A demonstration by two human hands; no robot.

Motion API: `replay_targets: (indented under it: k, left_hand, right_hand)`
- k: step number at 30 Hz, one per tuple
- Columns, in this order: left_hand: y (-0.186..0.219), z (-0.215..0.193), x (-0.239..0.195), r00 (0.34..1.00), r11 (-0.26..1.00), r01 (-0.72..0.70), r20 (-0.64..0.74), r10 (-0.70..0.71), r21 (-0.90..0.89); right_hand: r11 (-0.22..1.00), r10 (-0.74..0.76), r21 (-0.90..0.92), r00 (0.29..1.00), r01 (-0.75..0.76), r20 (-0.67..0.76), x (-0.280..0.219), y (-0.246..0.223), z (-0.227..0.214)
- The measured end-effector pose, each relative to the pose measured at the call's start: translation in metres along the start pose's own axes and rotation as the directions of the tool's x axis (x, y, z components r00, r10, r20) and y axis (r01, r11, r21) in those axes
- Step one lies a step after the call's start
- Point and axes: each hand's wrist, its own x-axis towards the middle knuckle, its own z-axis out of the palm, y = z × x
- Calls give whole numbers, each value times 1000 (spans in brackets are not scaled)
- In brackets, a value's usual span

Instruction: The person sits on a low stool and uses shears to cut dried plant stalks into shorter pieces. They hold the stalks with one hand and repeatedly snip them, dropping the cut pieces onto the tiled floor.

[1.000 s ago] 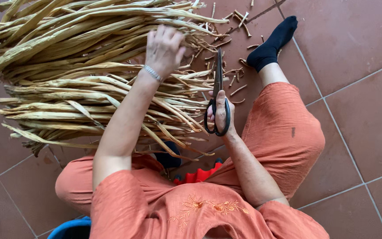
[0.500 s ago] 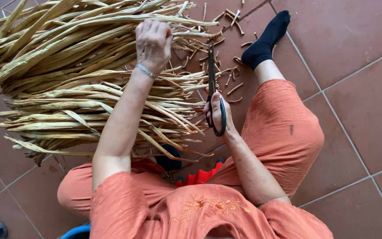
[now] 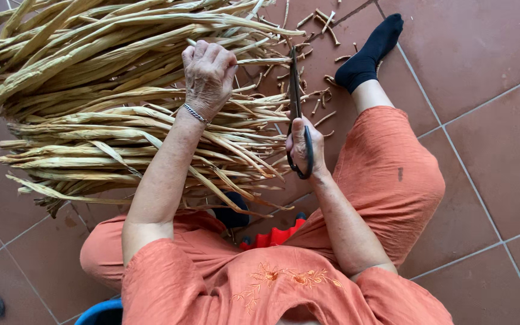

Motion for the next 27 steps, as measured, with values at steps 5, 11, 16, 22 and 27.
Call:
replay_targets:
  k: [5, 11, 16, 22, 27]
  left_hand:
    - [-12, 4, -10, 993, 999, 29, -119, -26, 21]
    - [-63, 29, -23, 917, 961, 220, 300, -262, 168]
    - [-106, 60, -1, 993, 957, 55, 89, -83, 284]
    - [-120, 51, 5, 986, 987, 158, 56, -155, -44]
    - [-81, 37, -6, 957, 954, 88, 241, -161, 287]
  right_hand:
    - [990, -18, 139, 999, 23, -41, -6, -8, 2]
    - [975, -2, 222, 998, 14, -58, -6, -4, -3]
    - [997, -12, 79, 1000, 11, 15, -7, 11, 3]
    - [999, 18, 35, 999, -19, 29, -8, 12, 5]
    - [1000, 18, 14, 1000, -18, 22, -10, 8, 6]
